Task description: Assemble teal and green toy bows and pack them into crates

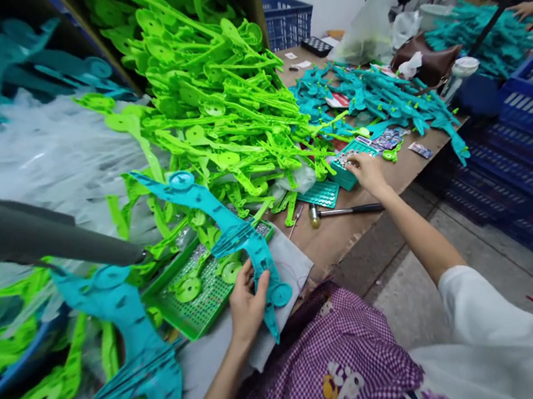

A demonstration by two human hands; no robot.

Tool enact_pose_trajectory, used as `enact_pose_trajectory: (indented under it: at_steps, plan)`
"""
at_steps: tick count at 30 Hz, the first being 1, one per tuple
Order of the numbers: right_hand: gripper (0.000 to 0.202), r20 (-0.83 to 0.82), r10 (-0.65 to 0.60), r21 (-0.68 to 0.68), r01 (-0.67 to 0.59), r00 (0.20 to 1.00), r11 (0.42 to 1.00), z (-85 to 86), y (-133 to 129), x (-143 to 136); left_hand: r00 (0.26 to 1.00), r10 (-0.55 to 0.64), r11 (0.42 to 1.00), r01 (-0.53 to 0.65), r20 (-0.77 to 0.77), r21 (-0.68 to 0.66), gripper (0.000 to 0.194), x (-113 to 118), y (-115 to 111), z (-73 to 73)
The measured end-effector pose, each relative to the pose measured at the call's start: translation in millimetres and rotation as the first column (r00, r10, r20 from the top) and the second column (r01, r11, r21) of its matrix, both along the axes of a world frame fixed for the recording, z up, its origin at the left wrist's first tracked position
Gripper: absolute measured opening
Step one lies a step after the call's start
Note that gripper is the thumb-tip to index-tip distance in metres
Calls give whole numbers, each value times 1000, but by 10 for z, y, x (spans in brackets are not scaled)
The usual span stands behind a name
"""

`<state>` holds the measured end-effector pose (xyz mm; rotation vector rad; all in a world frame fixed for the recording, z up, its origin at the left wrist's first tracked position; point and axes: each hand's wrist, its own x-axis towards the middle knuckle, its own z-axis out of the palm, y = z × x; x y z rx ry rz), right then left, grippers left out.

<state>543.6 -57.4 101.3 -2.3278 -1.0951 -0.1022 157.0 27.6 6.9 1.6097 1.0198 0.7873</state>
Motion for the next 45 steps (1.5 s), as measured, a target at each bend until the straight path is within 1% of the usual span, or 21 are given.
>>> enact_pose_trajectory:
  at_steps: [3, 7, 14, 17, 21, 24, 28, 32, 36, 39, 41, 43, 45]
  plan:
    - [25, 37, 16, -74, -14, 999, 997, -37, 52, 11, 1000, 15, 1000, -15, 19, -11, 67, 64, 42, -49]
    - [28, 96, 40, -171, -23, 995, 985, -16, 70, 29, 1000, 1, 1000, -1, 13, -21, 71, 72, 78, -102]
    - [24, 83, 134, -283, -105, 988, 953, 81, 75, 82, 999, -2, 998, 4, 37, -58, 72, 72, 103, -117]
    - [23, 90, 136, -331, -99, 987, 938, 131, 101, 94, 999, -9, 998, 12, 46, -63, 73, 77, 104, -132]
    - [24, 119, 133, -318, -89, 984, 944, 141, 102, 46, 999, -9, 998, 12, 37, -64, 73, 72, 110, -149]
    - [22, 118, 136, -296, -96, 984, 950, 137, 80, 24, 1000, -15, 998, 16, 25, -69, 70, 68, 106, -130]
    - [21, 53, 116, -272, -97, 992, 957, 147, 83, 88, 999, -7, 998, 9, 31, -62, 71, 75, 93, -96]
    - [22, -23, 55, -224, -58, 998, 973, 154, 131, 189, 1000, 3, 998, -1, 27, -59, 72, 83, 88, -103]
    - [20, -50, 48, -229, -58, 998, 972, 194, 162, 254, 999, 13, 998, -11, 31, -60, 73, 85, 84, -113]
    - [24, 26, 98, -186, -92, 995, 978, 245, 121, 289, 999, 16, 998, -13, 41, -59, 70, 84, 80, -102]
    - [24, 120, 192, -156, -172, 974, 973, 257, 71, 309, 999, 12, 998, -10, 39, -54, 68, 81, 78, -91]
    - [23, 171, 302, -173, -274, 938, 946, 235, 26, 318, 1000, 5, 999, -3, 31, -54, 68, 79, 77, -81]
    - [22, 168, 373, -223, -334, 912, 916, 180, 0, 314, 1000, 6, 998, -5, 22, -59, 70, 78, 76, -72]
